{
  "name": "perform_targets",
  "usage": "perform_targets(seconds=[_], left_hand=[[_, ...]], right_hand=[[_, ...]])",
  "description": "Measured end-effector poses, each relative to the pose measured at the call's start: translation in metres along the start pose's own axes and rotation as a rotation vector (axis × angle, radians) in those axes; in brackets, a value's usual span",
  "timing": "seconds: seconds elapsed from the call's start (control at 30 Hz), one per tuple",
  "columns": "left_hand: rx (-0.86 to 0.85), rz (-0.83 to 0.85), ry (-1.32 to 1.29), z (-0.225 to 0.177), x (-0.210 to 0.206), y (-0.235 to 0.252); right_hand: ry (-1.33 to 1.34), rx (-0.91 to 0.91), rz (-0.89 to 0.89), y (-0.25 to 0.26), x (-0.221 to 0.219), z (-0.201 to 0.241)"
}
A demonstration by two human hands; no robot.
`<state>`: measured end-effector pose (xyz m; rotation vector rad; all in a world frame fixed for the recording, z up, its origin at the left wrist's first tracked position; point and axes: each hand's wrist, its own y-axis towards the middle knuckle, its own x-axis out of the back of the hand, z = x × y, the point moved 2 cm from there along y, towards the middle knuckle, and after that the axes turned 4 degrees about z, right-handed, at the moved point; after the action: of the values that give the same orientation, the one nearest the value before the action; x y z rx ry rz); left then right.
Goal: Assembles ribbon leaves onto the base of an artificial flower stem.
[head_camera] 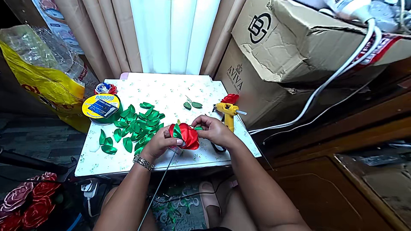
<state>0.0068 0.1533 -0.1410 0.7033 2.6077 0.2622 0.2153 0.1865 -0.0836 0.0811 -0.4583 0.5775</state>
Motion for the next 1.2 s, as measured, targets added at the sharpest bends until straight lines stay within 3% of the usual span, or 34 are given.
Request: perform_targets(seconds=[0.13, 0.2, 0.33, 0.43, 0.53, 0.63, 0.73, 0.87, 1.2], left_hand=[[-0.031, -0.031, 0.006, -0.001, -0.002, 0.000], [-0.069, -0.055, 0.028, -0.002, -0.001, -0.001], [-0.171, -0.054, 0.105, -0.009, 0.000, -0.006], [-0.244, -0.029, 0.162, -0.014, 0.000, -0.007], [-0.261, -0.046, 0.189, -0.012, 0.002, -0.006], [-0.254, -0.038, 0.207, -0.013, 0.004, -0.005], [-0.243, -0.036, 0.228, -0.013, 0.005, -0.008], [-0.259, 0.000, 0.228, -0.013, -0.001, -0.008], [-0.249, 0.023, 0.230, -0.015, -0.007, -0.008]], right_hand=[[0.085, 0.064, -0.073, -0.007, 0.003, -0.006], [-0.007, 0.035, -0.118, -0.015, 0.019, -0.012], [-0.459, -0.355, -0.347, -0.035, 0.068, -0.032], [-0.403, -0.511, -0.467, -0.030, 0.084, -0.062], [-0.288, -0.442, -0.537, -0.008, 0.079, -0.094], [-0.293, -0.351, -0.655, 0.000, 0.072, -0.089], [-0.253, 0.028, -0.726, -0.010, 0.066, -0.068], [0.025, 0.434, -0.572, -0.025, 0.049, -0.033], [-0.245, 0.400, -0.585, -0.032, 0.018, -0.016]])
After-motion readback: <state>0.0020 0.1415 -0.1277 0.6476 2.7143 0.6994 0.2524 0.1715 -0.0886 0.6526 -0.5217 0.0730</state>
